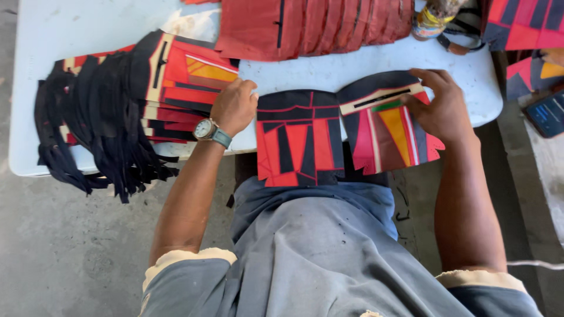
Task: The person picks up cut red, black and multicolored fabric pieces from a white plastic table, aligns them into a stack, folds and presses the stack together, and ties it with a black strap. They repeat the handling on additional pieces, occasionally reaching for a jar on the table.
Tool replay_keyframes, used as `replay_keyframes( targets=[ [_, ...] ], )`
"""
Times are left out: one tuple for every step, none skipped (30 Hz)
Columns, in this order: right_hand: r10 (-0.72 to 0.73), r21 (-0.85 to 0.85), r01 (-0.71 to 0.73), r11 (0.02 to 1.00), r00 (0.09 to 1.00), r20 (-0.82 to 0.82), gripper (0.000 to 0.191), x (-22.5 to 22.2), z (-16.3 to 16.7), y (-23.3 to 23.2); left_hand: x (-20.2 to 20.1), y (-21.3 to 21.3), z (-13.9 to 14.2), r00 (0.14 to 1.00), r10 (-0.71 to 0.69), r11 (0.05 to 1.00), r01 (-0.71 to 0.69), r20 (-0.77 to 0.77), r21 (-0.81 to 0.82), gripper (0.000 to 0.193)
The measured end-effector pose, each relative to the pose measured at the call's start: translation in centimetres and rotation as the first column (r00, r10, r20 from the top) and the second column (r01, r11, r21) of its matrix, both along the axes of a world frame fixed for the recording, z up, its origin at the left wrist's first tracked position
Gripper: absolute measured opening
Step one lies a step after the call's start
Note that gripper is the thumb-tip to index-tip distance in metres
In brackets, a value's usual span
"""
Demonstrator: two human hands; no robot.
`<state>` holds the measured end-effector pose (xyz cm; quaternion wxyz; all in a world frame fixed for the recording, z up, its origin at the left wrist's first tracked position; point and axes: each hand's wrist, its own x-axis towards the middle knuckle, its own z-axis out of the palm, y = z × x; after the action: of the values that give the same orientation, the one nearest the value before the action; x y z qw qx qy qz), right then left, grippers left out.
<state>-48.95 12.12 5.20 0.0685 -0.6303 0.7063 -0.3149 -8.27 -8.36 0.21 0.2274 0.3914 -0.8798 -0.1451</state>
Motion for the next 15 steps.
replay_keyframes(
  targets=[
    [-0.068,0.003,0.068,0.998,0.998,0.010,0.057,-0.5,-0.4,1.7,-0.5,0.5,0.6,1.000,-0.008,1.000,0.008,0.010,0.005,0.020],
    [-0.132,0.001,0.132,0.991,0.991,0.020,0.058,-0.8,-0.8,3.1,-1.2,1.0,1.2,1.000,-0.013,1.000,0.013,0.021,0.003,0.021],
    [-0.194,-0.003,0.195,0.981,0.980,0.031,0.060,-1.0,-1.3,4.1,-2.4,1.4,1.8,0.999,-0.054,0.998,0.054,0.001,0.018,0.020],
    [-0.240,0.032,0.238,0.971,0.967,0.081,0.061,-1.1,-1.7,5.1,-3.7,2.0,2.2,0.996,-0.093,0.995,0.093,-0.017,0.036,0.019],
    [-0.285,0.070,0.278,0.958,0.950,0.130,0.062,-1.1,-2.1,6.0,-4.8,2.7,2.5,0.991,-0.131,0.990,0.132,-0.035,0.053,0.017],
    [-0.330,0.108,0.316,0.943,0.927,0.175,0.063,-1.3,-2.4,6.6,-5.7,3.3,2.8,0.988,-0.153,0.987,0.154,-0.026,0.040,0.017],
    [-0.306,0.068,0.299,0.952,0.944,0.126,0.063,-1.5,-2.8,7.1,-6.4,4.0,3.0,0.984,-0.176,0.984,0.177,-0.019,0.028,0.016],
    [-0.281,0.027,0.280,0.960,0.957,0.075,0.063,-1.8,-3.1,7.4,-6.8,4.5,3.1,0.980,-0.200,0.980,0.200,-0.011,0.014,0.015],
    [-0.257,-0.017,0.257,0.966,0.966,0.021,0.063,-2.4,-3.4,7.6,-6.7,5.0,3.1,0.970,-0.239,0.971,0.239,-0.052,0.002,0.015],
    [-0.261,-0.024,0.261,0.965,0.965,0.031,0.063,-3.0,-3.8,7.7,-6.2,5.5,3.0,0.957,-0.275,0.961,0.275,-0.091,-0.011,0.016],
    [-0.260,-0.028,0.261,0.965,0.964,0.048,0.062,-3.5,-4.4,7.8,-5.3,6.1,2.9,0.944,-0.306,0.952,0.306,-0.123,-0.021,0.016],
    [-0.258,-0.032,0.260,0.965,0.964,0.066,0.062,-4.1,-5.2,7.8,-4.1,6.4,2.8,0.954,-0.265,0.964,0.264,-0.141,-0.027,0.016],
    [-0.267,-0.047,0.274,0.961,0.958,0.108,0.058,-4.7,-6.0,7.7,-2.6,6.7,2.7,0.961,-0.224,0.975,0.222,-0.161,-0.033,0.017],
    [-0.276,-0.057,0.286,0.956,0.950,0.148,0.055,-5.3,-6.8,7.9,-1.1,7.1,2.4,0.967,-0.181,0.984,0.178,-0.182,-0.033,0.017],
    [-0.283,-0.060,0.299,0.952,0.941,0.188,0.051,-6.0,-7.6,8.2,0.7,7.6,2.2,0.976,-0.108,0.994,0.100,-0.188,-0.049,0.017]
  ],
)
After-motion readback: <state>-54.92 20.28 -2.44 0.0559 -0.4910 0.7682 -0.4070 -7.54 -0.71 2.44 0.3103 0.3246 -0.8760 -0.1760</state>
